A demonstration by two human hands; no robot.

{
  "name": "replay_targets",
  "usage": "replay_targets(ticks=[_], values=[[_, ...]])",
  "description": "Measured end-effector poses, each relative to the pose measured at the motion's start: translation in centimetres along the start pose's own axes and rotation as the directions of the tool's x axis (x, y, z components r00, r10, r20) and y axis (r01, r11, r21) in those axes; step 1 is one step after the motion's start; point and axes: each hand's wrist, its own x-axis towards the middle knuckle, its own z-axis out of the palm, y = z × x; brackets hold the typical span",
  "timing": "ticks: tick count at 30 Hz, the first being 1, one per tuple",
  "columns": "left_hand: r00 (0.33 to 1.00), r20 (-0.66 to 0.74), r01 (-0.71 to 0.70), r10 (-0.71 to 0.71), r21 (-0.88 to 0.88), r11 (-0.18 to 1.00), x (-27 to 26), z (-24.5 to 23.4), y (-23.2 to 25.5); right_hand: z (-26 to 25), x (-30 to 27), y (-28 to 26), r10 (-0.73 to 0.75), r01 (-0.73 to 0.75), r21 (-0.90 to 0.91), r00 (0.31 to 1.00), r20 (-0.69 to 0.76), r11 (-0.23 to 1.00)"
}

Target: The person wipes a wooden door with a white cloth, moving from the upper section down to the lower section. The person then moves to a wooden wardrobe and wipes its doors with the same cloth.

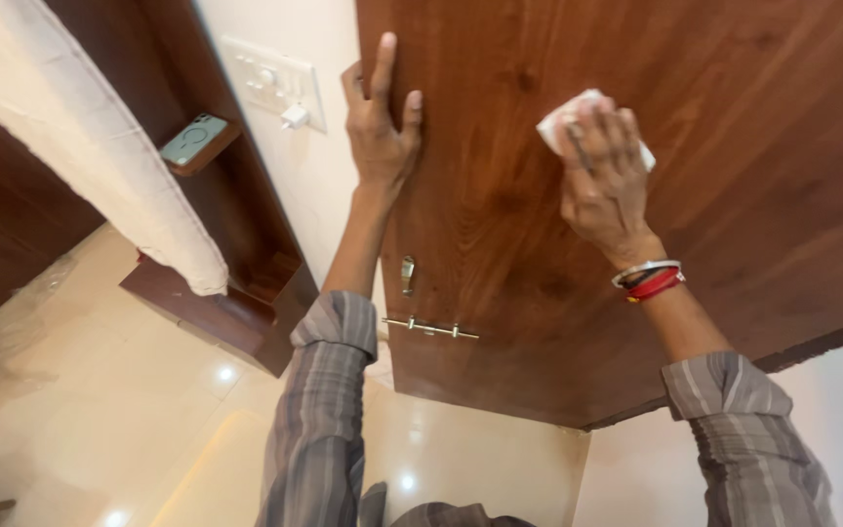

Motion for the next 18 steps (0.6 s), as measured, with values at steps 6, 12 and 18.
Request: replay_targets(ticks=[6, 12, 18], values=[[0.998, 0.028, 0.066, -0.064, -0.064, 0.996, 0.7, -0.3, 0.5, -4.5, 1.5, 4.8, 0.306, -0.307, 0.065, 0.860, -0.409, 0.950], [0.999, -0.024, -0.022, 0.021, -0.038, 0.999, 1.0, -1.3, 1.7, -4.1, 8.4, 5.7, 0.351, -0.295, 0.190, 0.812, -0.467, 0.936], [0.998, 0.033, 0.051, -0.049, -0.059, 0.997, 0.9, -1.9, 1.9, -4.2, 10.6, -0.6, 0.047, -0.017, 0.083, 0.924, -0.379, 0.996]])
